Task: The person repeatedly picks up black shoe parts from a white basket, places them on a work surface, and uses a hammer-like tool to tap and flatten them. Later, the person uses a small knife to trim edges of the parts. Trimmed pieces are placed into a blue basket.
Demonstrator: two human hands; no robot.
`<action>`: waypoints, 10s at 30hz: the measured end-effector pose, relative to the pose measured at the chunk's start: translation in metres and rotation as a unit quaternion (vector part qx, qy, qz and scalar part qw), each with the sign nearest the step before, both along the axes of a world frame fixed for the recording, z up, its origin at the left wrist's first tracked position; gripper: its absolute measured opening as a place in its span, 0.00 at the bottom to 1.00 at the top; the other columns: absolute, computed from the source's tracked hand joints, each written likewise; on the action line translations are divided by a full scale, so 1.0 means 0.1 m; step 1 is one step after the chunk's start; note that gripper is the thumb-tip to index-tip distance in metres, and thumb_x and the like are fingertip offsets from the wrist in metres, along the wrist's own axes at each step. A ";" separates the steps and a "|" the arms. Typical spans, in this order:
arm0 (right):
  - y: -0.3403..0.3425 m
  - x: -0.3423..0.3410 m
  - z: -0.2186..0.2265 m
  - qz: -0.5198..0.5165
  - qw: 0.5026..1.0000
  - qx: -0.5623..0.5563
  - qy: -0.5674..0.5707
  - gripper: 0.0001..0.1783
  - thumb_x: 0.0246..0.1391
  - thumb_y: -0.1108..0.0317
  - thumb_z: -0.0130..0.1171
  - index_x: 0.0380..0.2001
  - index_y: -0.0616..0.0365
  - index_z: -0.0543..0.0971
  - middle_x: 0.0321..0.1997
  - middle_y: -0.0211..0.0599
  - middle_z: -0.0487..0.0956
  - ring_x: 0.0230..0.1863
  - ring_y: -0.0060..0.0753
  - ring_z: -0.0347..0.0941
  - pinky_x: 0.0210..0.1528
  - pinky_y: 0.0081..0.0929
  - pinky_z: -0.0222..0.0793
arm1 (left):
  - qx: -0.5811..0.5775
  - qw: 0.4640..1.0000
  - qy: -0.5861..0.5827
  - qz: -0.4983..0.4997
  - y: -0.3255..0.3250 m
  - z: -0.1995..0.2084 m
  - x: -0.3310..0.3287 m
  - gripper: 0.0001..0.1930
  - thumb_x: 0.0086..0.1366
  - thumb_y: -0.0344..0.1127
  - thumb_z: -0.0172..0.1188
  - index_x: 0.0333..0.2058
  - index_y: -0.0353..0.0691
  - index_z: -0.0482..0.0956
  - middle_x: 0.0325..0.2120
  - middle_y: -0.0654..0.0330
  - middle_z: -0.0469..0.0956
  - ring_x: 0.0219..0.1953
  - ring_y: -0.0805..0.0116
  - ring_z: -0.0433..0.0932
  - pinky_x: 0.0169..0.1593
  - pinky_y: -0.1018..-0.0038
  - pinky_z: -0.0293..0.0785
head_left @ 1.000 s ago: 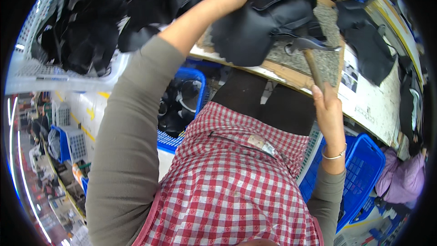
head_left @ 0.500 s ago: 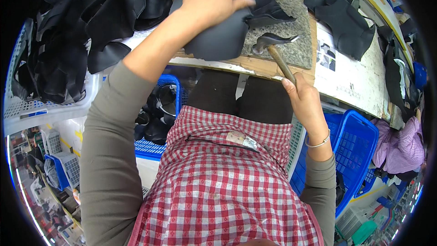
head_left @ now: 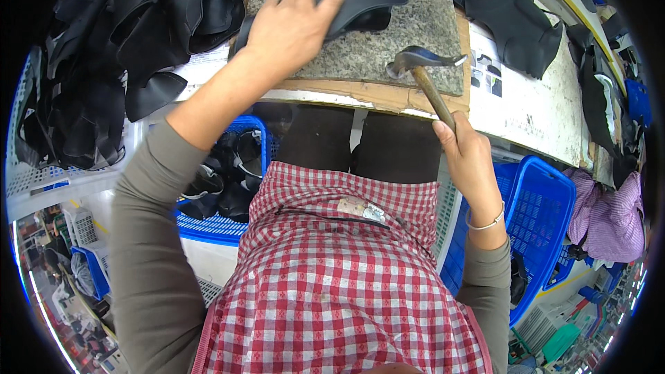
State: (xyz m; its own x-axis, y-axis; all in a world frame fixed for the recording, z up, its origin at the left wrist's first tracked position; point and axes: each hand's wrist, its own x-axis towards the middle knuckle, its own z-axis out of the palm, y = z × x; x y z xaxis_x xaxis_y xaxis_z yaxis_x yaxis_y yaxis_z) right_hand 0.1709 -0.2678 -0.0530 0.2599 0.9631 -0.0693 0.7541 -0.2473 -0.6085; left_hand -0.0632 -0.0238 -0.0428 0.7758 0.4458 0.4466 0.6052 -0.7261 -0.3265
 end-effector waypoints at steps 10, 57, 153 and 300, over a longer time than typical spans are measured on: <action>0.97 -0.20 0.30 0.054 0.980 0.140 -0.129 0.22 0.71 0.54 0.54 0.36 0.66 0.74 0.22 0.59 0.78 0.27 0.65 0.79 0.27 0.51 0.72 | -0.422 0.883 -0.204 0.040 0.24 -0.29 -0.46 0.38 0.73 0.51 0.57 0.76 0.59 0.50 0.51 0.35 0.80 0.55 0.34 0.78 0.60 0.53 0.73; 0.48 0.04 -0.26 -0.008 0.997 0.067 -0.045 0.23 0.73 0.51 0.49 0.42 0.65 0.75 0.26 0.63 0.79 0.32 0.71 0.78 0.32 0.55 0.71 | -0.082 0.946 -0.285 -0.128 -0.01 -0.04 -0.41 0.29 0.57 0.21 0.63 0.57 0.53 0.83 0.54 0.60 0.82 0.61 0.53 0.77 0.62 0.58 0.74; 0.30 0.02 0.19 0.009 0.990 0.107 -0.086 0.18 0.70 0.57 0.58 0.44 0.65 0.75 0.22 0.60 0.77 0.29 0.67 0.78 0.27 0.50 0.71 | -0.316 0.936 -0.153 0.024 0.19 -0.03 -0.07 0.33 0.75 0.43 0.55 0.73 0.47 0.55 0.32 0.31 0.81 0.39 0.29 0.80 0.45 0.44 0.75; 1.45 -0.21 0.15 0.159 0.959 0.104 -0.209 0.22 0.71 0.52 0.53 0.37 0.64 0.73 0.18 0.51 0.78 0.21 0.59 0.78 0.24 0.48 0.74 | -0.416 0.900 -0.072 -0.110 1.17 0.46 0.16 0.20 0.74 0.50 0.56 0.53 0.44 0.84 0.43 0.43 0.84 0.45 0.46 0.83 0.50 0.62 0.76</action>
